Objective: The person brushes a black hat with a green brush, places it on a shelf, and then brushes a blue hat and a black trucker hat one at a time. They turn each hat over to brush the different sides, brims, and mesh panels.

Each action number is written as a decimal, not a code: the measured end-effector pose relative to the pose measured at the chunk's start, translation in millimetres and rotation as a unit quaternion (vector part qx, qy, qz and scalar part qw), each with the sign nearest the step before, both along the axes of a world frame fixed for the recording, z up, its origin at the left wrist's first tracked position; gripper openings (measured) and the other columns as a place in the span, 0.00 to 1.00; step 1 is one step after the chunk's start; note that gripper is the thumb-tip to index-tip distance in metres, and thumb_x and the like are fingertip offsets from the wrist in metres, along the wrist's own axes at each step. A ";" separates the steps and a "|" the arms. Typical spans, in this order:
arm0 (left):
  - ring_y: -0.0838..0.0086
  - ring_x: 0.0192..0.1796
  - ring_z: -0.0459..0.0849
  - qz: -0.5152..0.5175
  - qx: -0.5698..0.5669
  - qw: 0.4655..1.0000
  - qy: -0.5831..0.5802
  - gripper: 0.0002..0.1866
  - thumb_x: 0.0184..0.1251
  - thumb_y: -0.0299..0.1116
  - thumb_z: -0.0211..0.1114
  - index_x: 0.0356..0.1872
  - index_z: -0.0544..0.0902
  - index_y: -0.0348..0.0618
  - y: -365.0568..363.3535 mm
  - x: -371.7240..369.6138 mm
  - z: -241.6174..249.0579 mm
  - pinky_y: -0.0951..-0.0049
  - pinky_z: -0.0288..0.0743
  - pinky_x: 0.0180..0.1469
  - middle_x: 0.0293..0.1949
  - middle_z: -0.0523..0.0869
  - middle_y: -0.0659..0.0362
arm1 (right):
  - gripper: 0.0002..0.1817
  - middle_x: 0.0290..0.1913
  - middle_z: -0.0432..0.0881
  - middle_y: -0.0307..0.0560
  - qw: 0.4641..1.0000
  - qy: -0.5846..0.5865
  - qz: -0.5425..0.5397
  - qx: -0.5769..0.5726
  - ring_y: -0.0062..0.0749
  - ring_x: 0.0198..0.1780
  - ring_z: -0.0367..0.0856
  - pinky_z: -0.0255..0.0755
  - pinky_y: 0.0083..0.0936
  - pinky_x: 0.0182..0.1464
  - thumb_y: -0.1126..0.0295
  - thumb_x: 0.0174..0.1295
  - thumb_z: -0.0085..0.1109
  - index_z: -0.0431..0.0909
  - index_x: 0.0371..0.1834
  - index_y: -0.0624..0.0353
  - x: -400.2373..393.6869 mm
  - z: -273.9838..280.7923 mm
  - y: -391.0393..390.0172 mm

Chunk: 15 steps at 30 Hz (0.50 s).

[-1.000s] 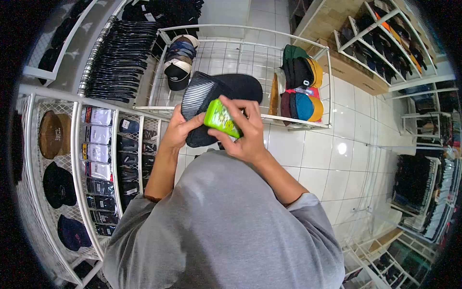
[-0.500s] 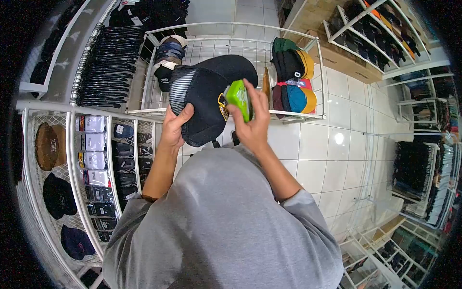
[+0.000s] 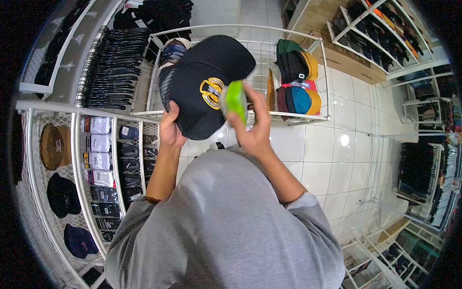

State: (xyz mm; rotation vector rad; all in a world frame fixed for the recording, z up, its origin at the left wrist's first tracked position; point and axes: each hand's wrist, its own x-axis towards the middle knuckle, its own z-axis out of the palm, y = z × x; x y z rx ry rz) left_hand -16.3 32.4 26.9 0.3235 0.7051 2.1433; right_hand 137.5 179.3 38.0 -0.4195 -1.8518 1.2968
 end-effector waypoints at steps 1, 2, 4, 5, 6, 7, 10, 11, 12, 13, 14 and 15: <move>0.65 0.64 0.82 -0.012 -0.021 1.000 0.013 0.27 0.76 0.36 0.65 0.70 0.70 0.39 -0.3 4.1 -3.5 0.60 0.77 0.67 0.65 0.80 0.52 | 0.38 0.57 0.79 0.56 0.996 0.006 -0.052 -0.075 0.41 0.60 0.78 0.70 0.34 0.63 0.63 0.60 0.73 0.70 0.72 0.66 -6.4 -1.0 0.3; 0.66 0.62 0.83 -0.023 -0.042 0.998 0.028 0.27 0.75 0.35 0.67 0.70 0.71 0.39 -0.5 7.1 -4.9 0.62 0.77 0.66 0.64 0.81 0.52 | 0.37 0.56 0.80 0.57 0.996 0.010 -0.063 -0.067 0.43 0.58 0.78 0.69 0.34 0.62 0.65 0.60 0.73 0.72 0.72 0.65 -6.3 1.7 0.5; 0.67 0.61 0.83 -0.033 -0.064 0.996 0.053 0.28 0.73 0.33 0.69 0.69 0.71 0.38 -4.2 10.4 -2.4 0.63 0.78 0.65 0.62 0.82 0.52 | 0.35 0.54 0.80 0.57 0.999 0.001 -0.028 0.046 0.44 0.57 0.78 0.70 0.35 0.62 0.66 0.60 0.72 0.73 0.71 0.65 2.9 20.7 -2.9; 0.68 0.59 0.84 -0.046 -0.088 0.992 0.076 0.28 0.71 0.31 0.70 0.68 0.71 0.37 -5.3 11.6 -1.4 0.64 0.78 0.64 0.61 0.83 0.52 | 0.33 0.53 0.80 0.58 0.987 -0.009 0.005 0.158 0.45 0.55 0.78 0.70 0.36 0.61 0.67 0.61 0.71 0.75 0.71 0.65 6.2 29.4 -2.5; 0.71 0.55 0.86 -0.035 -0.088 0.992 0.079 0.24 0.69 0.29 0.72 0.64 0.76 0.35 -4.4 14.4 6.3 0.68 0.80 0.61 0.55 0.86 0.54 | 0.32 0.52 0.81 0.58 0.981 -0.022 0.011 0.194 0.45 0.52 0.78 0.71 0.36 0.59 0.69 0.60 0.71 0.77 0.69 0.64 6.3 38.7 -0.2; 0.71 0.55 0.86 -0.036 -0.089 0.992 0.079 0.24 0.69 0.29 0.72 0.64 0.76 0.35 -4.2 13.5 11.0 0.68 0.80 0.61 0.55 0.86 0.54 | 0.32 0.52 0.81 0.58 0.981 -0.022 0.010 0.193 0.45 0.52 0.78 0.71 0.36 0.59 0.69 0.60 0.71 0.77 0.69 0.64 1.9 36.4 3.1; 0.79 0.45 0.86 -0.114 -0.126 0.959 0.225 0.16 0.68 0.28 0.73 0.53 0.83 0.33 1.1 15.1 24.2 0.75 0.81 0.51 0.44 0.89 0.60 | 0.35 0.51 0.82 0.57 0.989 -0.054 -0.060 0.125 0.44 0.51 0.79 0.72 0.36 0.57 0.67 0.57 0.73 0.77 0.69 0.63 -14.4 27.1 15.9; 0.80 0.43 0.85 -0.115 -0.137 0.954 0.241 0.15 0.68 0.28 0.73 0.52 0.83 0.33 1.5 18.0 24.3 0.75 0.80 0.49 0.43 0.89 0.61 | 0.35 0.51 0.82 0.57 0.989 -0.053 -0.060 0.126 0.44 0.51 0.79 0.72 0.36 0.57 0.67 0.57 0.73 0.77 0.69 0.63 -14.6 28.7 16.9; 0.80 0.43 0.85 -0.135 -0.142 0.946 0.257 0.15 0.68 0.29 0.74 0.51 0.84 0.33 1.7 15.8 26.7 0.75 0.80 0.49 0.43 0.89 0.61 | 0.35 0.51 0.82 0.57 0.984 -0.042 -0.034 0.168 0.46 0.51 0.79 0.72 0.36 0.57 0.66 0.57 0.73 0.77 0.70 0.62 -16.4 33.2 18.3; 0.80 0.42 0.84 -0.159 -0.150 0.937 0.271 0.15 0.68 0.30 0.74 0.51 0.84 0.34 0.0 13.8 28.9 0.75 0.80 0.49 0.43 0.89 0.61 | 0.35 0.50 0.82 0.56 0.978 -0.032 -0.011 0.207 0.47 0.50 0.79 0.72 0.36 0.57 0.66 0.57 0.73 0.77 0.70 0.62 -16.9 37.9 17.8; 0.80 0.42 0.84 -0.161 -0.152 0.937 0.271 0.15 0.68 0.30 0.74 0.51 0.84 0.34 -0.5 10.5 28.0 0.75 0.80 0.49 0.43 0.89 0.61 | 0.34 0.50 0.82 0.56 0.976 -0.039 0.021 0.211 0.48 0.51 0.79 0.72 0.37 0.57 0.66 0.57 0.73 0.77 0.70 0.59 -17.7 44.8 16.6; 0.80 0.42 0.84 -0.186 -0.177 0.911 0.322 0.15 0.68 0.31 0.74 0.51 0.84 0.34 0.2 6.6 25.7 0.75 0.80 0.48 0.44 0.89 0.61 | 0.34 0.50 0.82 0.56 0.977 -0.040 0.019 0.209 0.48 0.51 0.79 0.72 0.37 0.57 0.66 0.57 0.73 0.77 0.70 0.59 -20.4 42.9 16.8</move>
